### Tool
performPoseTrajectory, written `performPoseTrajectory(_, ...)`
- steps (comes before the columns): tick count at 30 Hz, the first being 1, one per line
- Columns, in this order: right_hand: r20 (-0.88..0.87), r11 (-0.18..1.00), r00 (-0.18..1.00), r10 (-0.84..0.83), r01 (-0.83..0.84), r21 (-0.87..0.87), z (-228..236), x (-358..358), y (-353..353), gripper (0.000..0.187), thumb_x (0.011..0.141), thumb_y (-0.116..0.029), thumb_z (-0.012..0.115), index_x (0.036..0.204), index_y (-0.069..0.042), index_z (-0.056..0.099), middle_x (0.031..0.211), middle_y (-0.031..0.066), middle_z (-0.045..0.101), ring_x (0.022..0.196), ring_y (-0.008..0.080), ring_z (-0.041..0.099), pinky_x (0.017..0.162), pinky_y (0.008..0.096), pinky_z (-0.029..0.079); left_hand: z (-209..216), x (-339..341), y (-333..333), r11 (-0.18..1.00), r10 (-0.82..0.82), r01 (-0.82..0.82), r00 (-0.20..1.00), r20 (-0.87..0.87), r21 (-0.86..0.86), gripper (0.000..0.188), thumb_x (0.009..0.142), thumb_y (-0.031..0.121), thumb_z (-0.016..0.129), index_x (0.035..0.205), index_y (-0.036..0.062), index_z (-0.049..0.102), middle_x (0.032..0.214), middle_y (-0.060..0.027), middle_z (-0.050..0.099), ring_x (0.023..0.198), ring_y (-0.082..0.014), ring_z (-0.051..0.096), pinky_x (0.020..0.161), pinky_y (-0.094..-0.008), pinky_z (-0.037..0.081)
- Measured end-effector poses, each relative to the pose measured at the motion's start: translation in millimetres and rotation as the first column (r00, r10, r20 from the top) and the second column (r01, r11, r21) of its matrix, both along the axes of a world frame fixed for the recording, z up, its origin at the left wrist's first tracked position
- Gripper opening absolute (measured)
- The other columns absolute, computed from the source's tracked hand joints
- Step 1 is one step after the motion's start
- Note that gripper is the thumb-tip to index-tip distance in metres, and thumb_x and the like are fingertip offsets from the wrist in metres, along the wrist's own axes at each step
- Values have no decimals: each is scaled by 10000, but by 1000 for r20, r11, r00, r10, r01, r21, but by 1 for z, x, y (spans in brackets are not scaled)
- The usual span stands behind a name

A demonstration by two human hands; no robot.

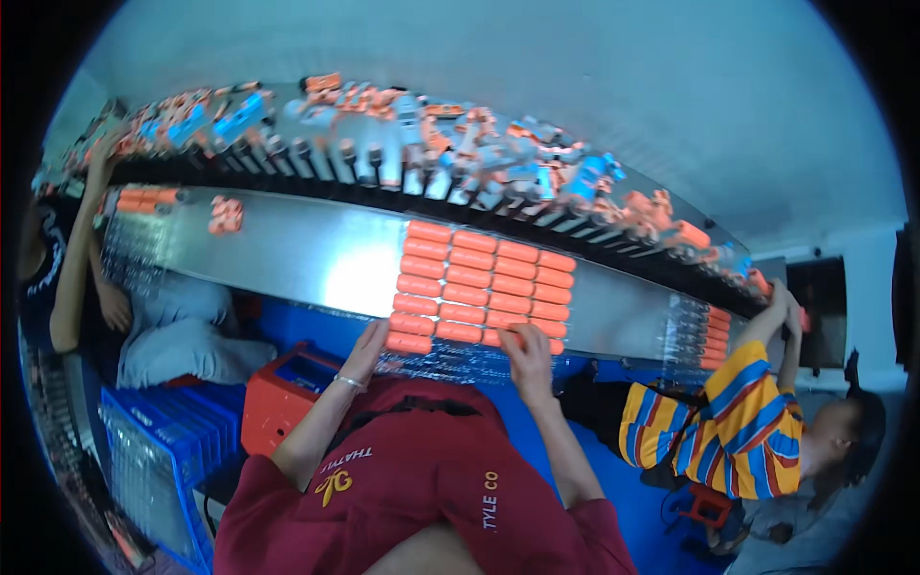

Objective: The person takes cylindrical parts from a conveyor line, places them into a plastic packaging tray, moves the filled tray to a separate conveyor, and retrieves empty plastic trays to fill with more parts.

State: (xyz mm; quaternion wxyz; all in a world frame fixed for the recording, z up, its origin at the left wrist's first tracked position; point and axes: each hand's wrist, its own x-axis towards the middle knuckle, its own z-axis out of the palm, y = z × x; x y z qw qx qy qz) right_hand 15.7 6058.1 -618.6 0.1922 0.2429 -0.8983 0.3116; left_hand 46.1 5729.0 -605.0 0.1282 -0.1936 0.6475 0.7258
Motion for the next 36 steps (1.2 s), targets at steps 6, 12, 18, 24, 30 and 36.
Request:
performPoseTrajectory(6, 54, 889, 941, -335, 335, -314, 20, -25, 33, 354, 978, -19, 530, 1328, -25, 586, 1251, 192, 573, 1130, 359, 559, 989, 425, 454, 1, -3, -6, 994, 12, -23, 995, 101, 105, 525, 1048, 495, 455, 1384, 93, 489, 1320, -72, 581, 1153, -210, 630, 751, -391, 624)
performPoseTrajectory(12, 220, 672, 845, -487, 524, -524, 142, -117, 121, 281, 1034, -225, 561, 1169, 7, 645, 914, 85, 682, 822, 196, 653, 747, 348, 531, -17, -6, -12, 997, -10, 2, 995, 100, 79, 531, 1052, 513, 412, 1373, 102, 514, 1282, -83, 623, 1106, -207, 653, 754, -398, 622)
performPoseTrajectory(18, 262, 958, 926, -271, 285, -15, 213, -188, 109, 467, 910, -411, 668, 979, 50, 696, 811, 244, 693, 782, 380, 696, 727, 438, 534, 34, 2, 6, 997, -61, 55, 990, 128, 46, 560, 1063, 526, 364, 1384, 86, 495, 1262, -86, 635, 1085, -182, 666, 780, -349, 606)
performPoseTrajectory(24, -51, 964, 982, -183, 189, 186, 230, -176, 58, 265, 798, -142, 755, 1030, -32, 689, 858, 171, 716, 888, 378, 687, 789, 489, 500, 34, 0, 8, 990, -99, 92, 993, 56, 109, 599, 1043, 565, 378, 1402, 104, 511, 1294, -81, 646, 1103, -163, 674, 737, -318, 609)
performPoseTrajectory(30, -404, 990, 904, -140, 137, -37, 232, -115, -10, 363, 800, -70, 742, 1148, -39, 641, 1054, 101, 684, 981, 305, 632, 927, 440, 460, 12, 7, -1, 995, -15, 3, 993, 115, 104, 587, 1045, 549, 413, 1411, 94, 476, 1347, -63, 549, 1209, -197, 575, 820, -407, 600)
performPoseTrajectory(36, 40, 945, 945, 324, -322, -51, 109, -13, -46, 422, 778, -143, 788, 1133, -9, 604, 1070, 148, 607, 1023, 340, 592, 903, 446, 496, 33, 5, 8, 993, -10, -3, 995, 104, 122, 576, 1052, 536, 405, 1397, 83, 487, 1333, -67, 550, 1198, -196, 574, 790, -388, 604)
